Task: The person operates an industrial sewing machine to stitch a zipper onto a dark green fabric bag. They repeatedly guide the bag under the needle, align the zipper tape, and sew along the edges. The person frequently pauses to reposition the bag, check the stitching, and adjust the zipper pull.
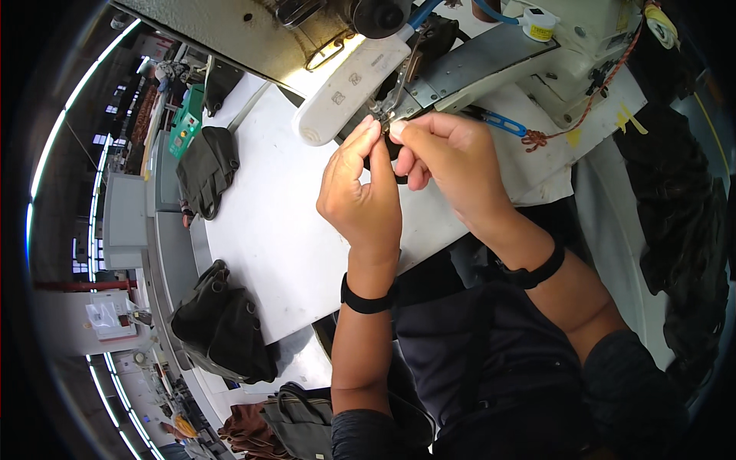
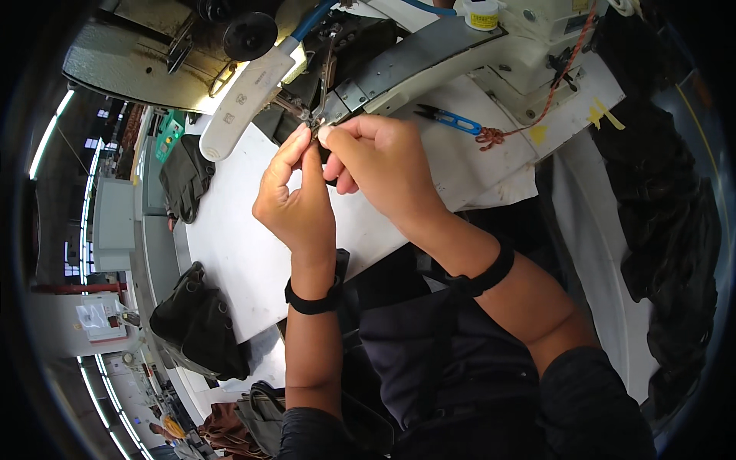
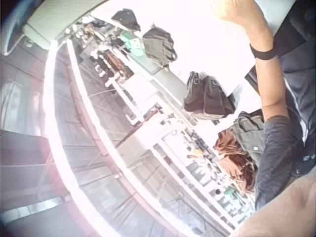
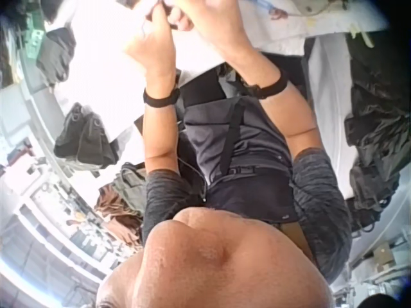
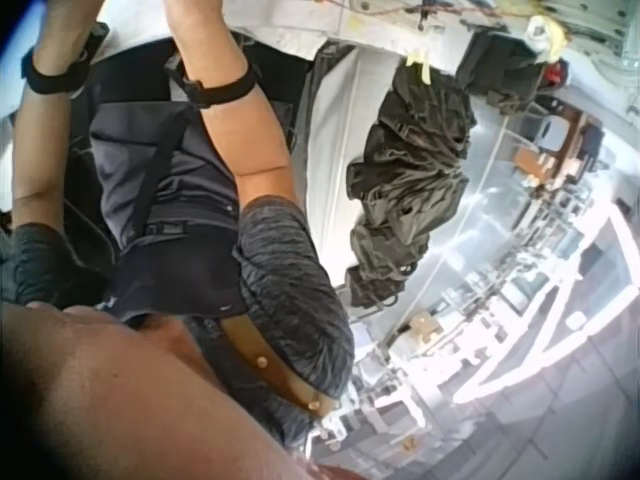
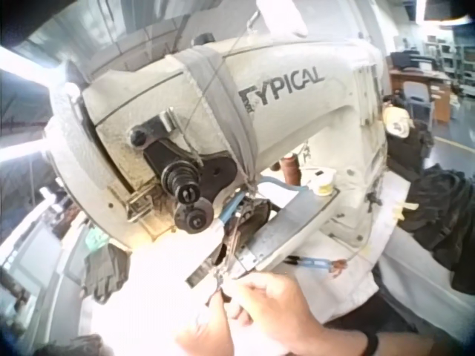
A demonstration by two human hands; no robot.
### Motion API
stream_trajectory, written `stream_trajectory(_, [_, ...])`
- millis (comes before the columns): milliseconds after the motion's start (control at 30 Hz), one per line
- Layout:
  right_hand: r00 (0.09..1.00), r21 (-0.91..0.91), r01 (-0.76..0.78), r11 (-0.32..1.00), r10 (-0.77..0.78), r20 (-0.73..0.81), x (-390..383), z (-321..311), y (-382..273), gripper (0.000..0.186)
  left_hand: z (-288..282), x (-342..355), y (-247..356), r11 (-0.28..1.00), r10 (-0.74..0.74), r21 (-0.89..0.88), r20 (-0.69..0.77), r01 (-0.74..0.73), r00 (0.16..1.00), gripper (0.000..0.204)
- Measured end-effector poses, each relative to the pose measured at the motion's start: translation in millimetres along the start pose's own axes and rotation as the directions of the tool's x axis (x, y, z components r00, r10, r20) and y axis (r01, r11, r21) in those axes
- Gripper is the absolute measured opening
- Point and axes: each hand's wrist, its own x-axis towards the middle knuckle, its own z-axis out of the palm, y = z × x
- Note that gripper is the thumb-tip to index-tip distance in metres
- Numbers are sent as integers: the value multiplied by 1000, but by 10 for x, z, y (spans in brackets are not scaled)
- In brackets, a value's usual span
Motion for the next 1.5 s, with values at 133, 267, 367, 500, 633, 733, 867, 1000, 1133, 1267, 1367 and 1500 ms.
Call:
stream_trajectory(133, [989,-159,-108,981,122,82,-75,-200,293,28,34,-25,22,999,-45,-28,-26,44,999,16])
stream_trajectory(267, [985,-483,-44,875,118,124,-112,-446,612,37,19,-7,37,1000,-29,7,25,29,999,17])
stream_trajectory(367, [979,-396,-102,913,162,120,-147,-415,565,39,-26,37,-45,981,147,123,47,-152,988,17])
stream_trajectory(500, [978,-391,-68,918,138,154,-148,-438,624,33,-46,66,-32,971,173,154,75,-183,982,17])
stream_trajectory(633, [986,-431,19,902,55,159,-167,-446,670,33,-58,96,-41,960,207,171,107,-223,972,18])
stream_trajectory(733, [989,-460,91,883,-26,146,-163,-425,729,38,-90,114,-15,960,185,188,122,-206,975,18])
stream_trajectory(867, [989,-487,123,864,-65,134,-160,-466,739,38,-55,122,-10,957,200,184,140,-224,970,18])
stream_trajectory(1000, [987,-472,137,871,-82,136,-168,-430,719,37,-94,137,2,950,214,200,146,-241,966,18])
stream_trajectory(1133, [990,-489,111,865,-52,132,-173,-427,738,37,-91,109,-19,962,180,187,125,-201,976,17])
stream_trajectory(1267, [989,-509,133,850,-79,126,-175,-441,731,35,-25,73,-44,978,141,138,102,-154,985,19])
stream_trajectory(1367, [988,-489,138,861,-83,134,-190,-419,726,34,4,46,-88,986,128,93,78,-135,989,23])
stream_trajectory(1500, [986,-325,129,937,-85,147,-233,-446,654,28,61,49,-178,964,226,128,62,-232,972,28])
